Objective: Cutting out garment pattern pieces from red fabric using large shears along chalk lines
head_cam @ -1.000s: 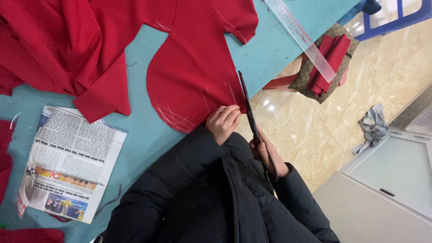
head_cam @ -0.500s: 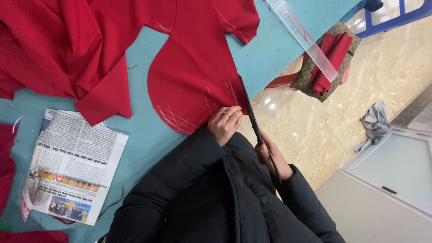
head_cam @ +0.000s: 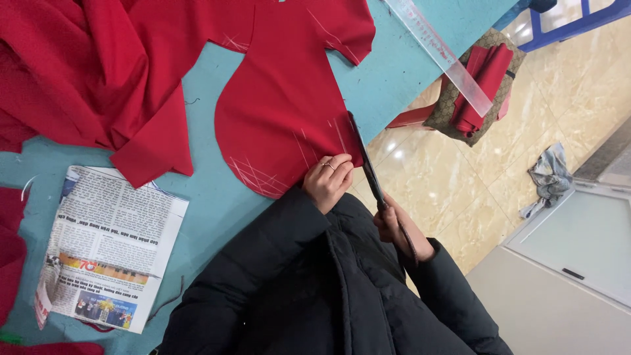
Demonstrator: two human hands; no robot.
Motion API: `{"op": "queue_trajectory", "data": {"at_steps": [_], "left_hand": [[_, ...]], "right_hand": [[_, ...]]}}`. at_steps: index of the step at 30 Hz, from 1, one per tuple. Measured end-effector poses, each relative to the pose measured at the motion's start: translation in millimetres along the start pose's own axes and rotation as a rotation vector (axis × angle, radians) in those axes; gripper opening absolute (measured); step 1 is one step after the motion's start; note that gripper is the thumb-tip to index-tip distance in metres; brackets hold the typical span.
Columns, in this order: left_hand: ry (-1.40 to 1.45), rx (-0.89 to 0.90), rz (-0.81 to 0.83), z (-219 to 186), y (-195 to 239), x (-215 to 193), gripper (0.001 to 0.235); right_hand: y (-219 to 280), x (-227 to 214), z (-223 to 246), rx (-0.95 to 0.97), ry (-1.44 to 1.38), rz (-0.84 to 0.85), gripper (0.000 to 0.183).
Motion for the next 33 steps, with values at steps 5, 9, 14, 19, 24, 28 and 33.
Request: {"op": "queue_trajectory", "data": {"at_steps": [5, 9, 14, 19, 24, 28, 33], "left_hand": [[-0.002, -0.002, -0.014, 3.0, -1.8, -4.3, 0.01], [0.026, 0.018, -0.008, 1.1, -4.1, -4.8, 0.008], [0.084, 0.041, -0.011, 2.4, -8.0, -8.7, 0.009], [0.04, -0.003, -0.027, 2.7, -4.4, -6.5, 0.01], [0.055, -0.029, -0.028, 6.2, -2.9, -6.1, 0.011], [0.061, -0.013, -0.011, 4.5, -5.5, -7.0, 0.01], [0.04, -0.027, -0.013, 4.9, -5.8, -7.8, 0.01]], "right_hand": [[-18.3, 14.0, 18.7, -0.002, 0.232, 0.103, 0.07], [-29.2, 15.7, 24.8, -0.021, 0.224, 0.098, 0.067], [-35.9, 16.4, 29.6, -0.04, 0.153, 0.108, 0.065], [-34.7, 20.8, 42.2, -0.034, 0.161, 0.081, 0.061], [-35.9, 14.2, 37.1, -0.053, 0.157, 0.045, 0.057], [-36.4, 8.8, 28.6, -0.043, 0.097, 0.061, 0.056], [-33.8, 13.9, 35.8, -0.015, 0.105, 0.102, 0.058]]}}
Point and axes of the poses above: each hand's wrist, its own y-axis away from the middle knuckle, its own x-axis out of the palm, z = x × y, the point moved 9 cm from there along -y, towards the middle knuckle, and after that the axes turned 8 degrees about z, right-handed, at the moved point
